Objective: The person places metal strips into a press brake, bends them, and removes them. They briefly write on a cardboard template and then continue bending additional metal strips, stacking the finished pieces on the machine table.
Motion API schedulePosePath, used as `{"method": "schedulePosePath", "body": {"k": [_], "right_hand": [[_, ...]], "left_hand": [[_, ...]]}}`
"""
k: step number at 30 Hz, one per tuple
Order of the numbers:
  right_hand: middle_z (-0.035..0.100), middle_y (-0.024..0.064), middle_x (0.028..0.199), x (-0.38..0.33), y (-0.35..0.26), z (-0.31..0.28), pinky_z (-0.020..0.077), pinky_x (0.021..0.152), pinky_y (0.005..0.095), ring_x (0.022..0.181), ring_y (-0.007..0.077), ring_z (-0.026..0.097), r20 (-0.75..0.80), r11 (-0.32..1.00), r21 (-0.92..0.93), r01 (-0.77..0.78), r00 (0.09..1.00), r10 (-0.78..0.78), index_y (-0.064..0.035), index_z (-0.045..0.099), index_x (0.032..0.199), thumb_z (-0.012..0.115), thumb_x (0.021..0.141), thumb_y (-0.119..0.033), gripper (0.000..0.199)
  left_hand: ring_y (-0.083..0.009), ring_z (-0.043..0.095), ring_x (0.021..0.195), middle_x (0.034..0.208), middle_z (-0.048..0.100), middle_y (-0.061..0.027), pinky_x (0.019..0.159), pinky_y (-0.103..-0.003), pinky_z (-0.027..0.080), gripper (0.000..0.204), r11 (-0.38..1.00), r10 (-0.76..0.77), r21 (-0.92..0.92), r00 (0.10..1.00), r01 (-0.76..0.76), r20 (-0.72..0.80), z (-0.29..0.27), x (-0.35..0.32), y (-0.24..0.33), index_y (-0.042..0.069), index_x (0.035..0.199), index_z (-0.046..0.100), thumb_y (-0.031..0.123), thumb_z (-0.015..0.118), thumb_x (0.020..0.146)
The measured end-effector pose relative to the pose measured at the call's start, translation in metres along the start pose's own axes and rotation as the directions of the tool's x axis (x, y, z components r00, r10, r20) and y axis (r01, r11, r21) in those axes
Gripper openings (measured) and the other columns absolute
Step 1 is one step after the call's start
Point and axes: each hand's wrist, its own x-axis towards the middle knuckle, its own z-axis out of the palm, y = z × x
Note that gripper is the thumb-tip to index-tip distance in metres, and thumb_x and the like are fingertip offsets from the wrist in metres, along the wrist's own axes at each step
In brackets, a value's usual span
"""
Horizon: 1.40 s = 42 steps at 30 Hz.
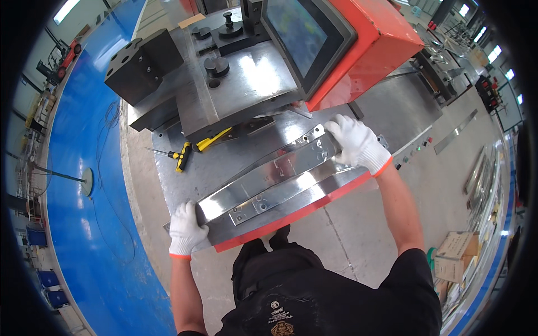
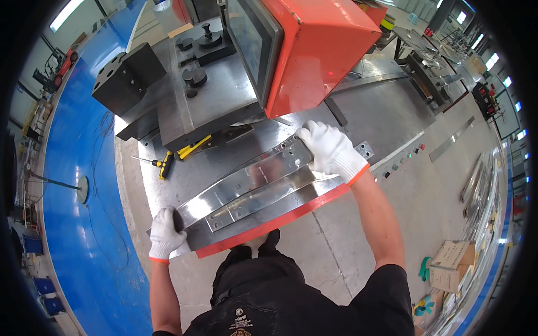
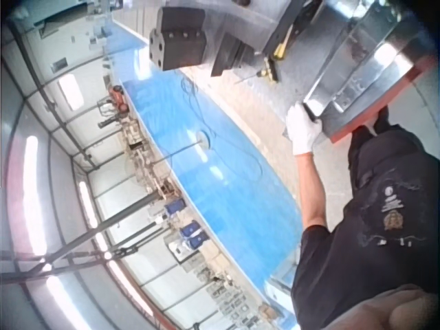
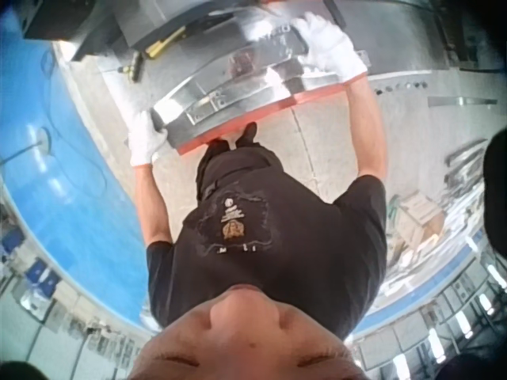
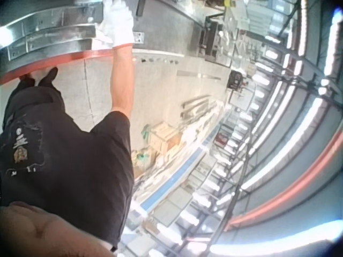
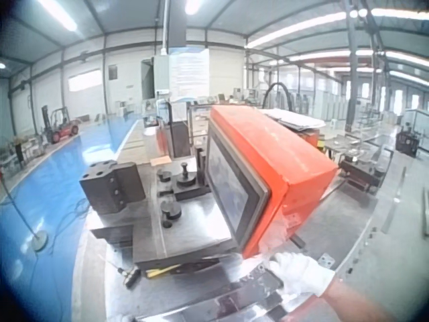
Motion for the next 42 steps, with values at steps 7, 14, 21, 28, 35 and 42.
{"method": "schedulePosePath", "body": {"k": [7,14,21,28,35,42], "right_hand": [[0.058,0.0148,0.136,-0.049,-0.074,-0.006,0.0522,0.104,0.0501,0.125,0.0397,0.060,-0.337,0.975,0.219,0.040,0.941,0.037,-0.0138,0.059,0.134,0.085,0.063,-0.016,0.076],[0.047,0.0191,0.149,-0.043,-0.188,0.007,0.0531,0.105,0.0377,0.135,0.0303,0.057,-0.508,0.849,0.521,0.084,0.830,0.229,-0.0019,0.039,0.161,0.078,0.067,0.004,0.101],[0.061,0.0135,0.142,0.016,-0.369,0.022,0.0553,0.103,0.0344,0.125,0.0208,0.064,-0.184,0.242,0.969,0.052,0.804,0.566,0.0033,0.039,0.160,0.079,0.076,0.006,0.094],[0.070,0.0162,0.122,0.085,-0.478,0.020,0.0637,0.078,0.0338,0.089,0.0207,0.074,-0.110,-0.149,0.968,0.204,0.872,0.477,0.0089,0.048,0.152,0.068,0.087,0.002,0.068],[0.072,0.0156,0.113,0.151,-0.519,0.028,0.0633,0.068,0.0335,0.076,0.0201,0.073,-0.082,-0.185,0.949,0.255,0.766,0.637,0.0088,0.054,0.146,0.066,0.095,-0.005,0.054],[0.073,0.0144,0.113,0.225,-0.521,0.018,0.0625,0.068,0.0320,0.081,0.0203,0.074,-0.151,-0.133,0.921,0.366,0.649,0.746,0.0072,0.060,0.140,0.068,0.099,-0.008,0.044]], "left_hand": [[-0.0398,0.061,0.094,0.099,0.062,-0.0172,0.085,-0.050,0.049,0.054,0.986,0.119,0.143,0.950,-0.080,-0.289,-0.061,-0.045,-0.047,0.004,0.117,0.062,0.012,0.078,0.066],[-0.0391,0.059,0.087,0.096,0.061,-0.0160,0.079,-0.049,0.048,0.041,0.988,0.146,0.097,0.905,-0.117,-0.400,-0.079,-0.082,-0.145,0.005,0.111,0.063,0.006,0.073,0.071],[-0.0389,0.062,0.087,0.095,0.063,-0.0152,0.078,-0.049,0.052,0.044,0.990,0.113,-0.037,0.916,-0.138,-0.385,-0.085,-0.121,-0.312,0.006,0.110,0.065,0.008,0.074,0.066],[-0.0394,0.061,0.090,0.098,0.063,-0.0150,0.081,-0.048,0.051,0.056,0.996,0.036,-0.067,0.935,-0.064,-0.353,-0.115,-0.150,-0.432,0.007,0.115,0.063,0.010,0.078,0.061],[-0.0392,0.060,0.089,0.098,0.062,-0.0148,0.080,-0.048,0.050,0.052,0.999,0.025,-0.028,0.878,-0.043,-0.478,-0.116,-0.109,-0.493,0.007,0.113,0.065,0.008,0.077,0.063],[-0.0404,0.062,0.093,0.099,0.063,-0.0153,0.084,-0.048,0.051,0.056,0.984,0.061,-0.123,0.899,-0.126,-0.434,-0.114,-0.002,-0.536,0.007,0.115,0.064,0.004,0.072,0.060]]}}
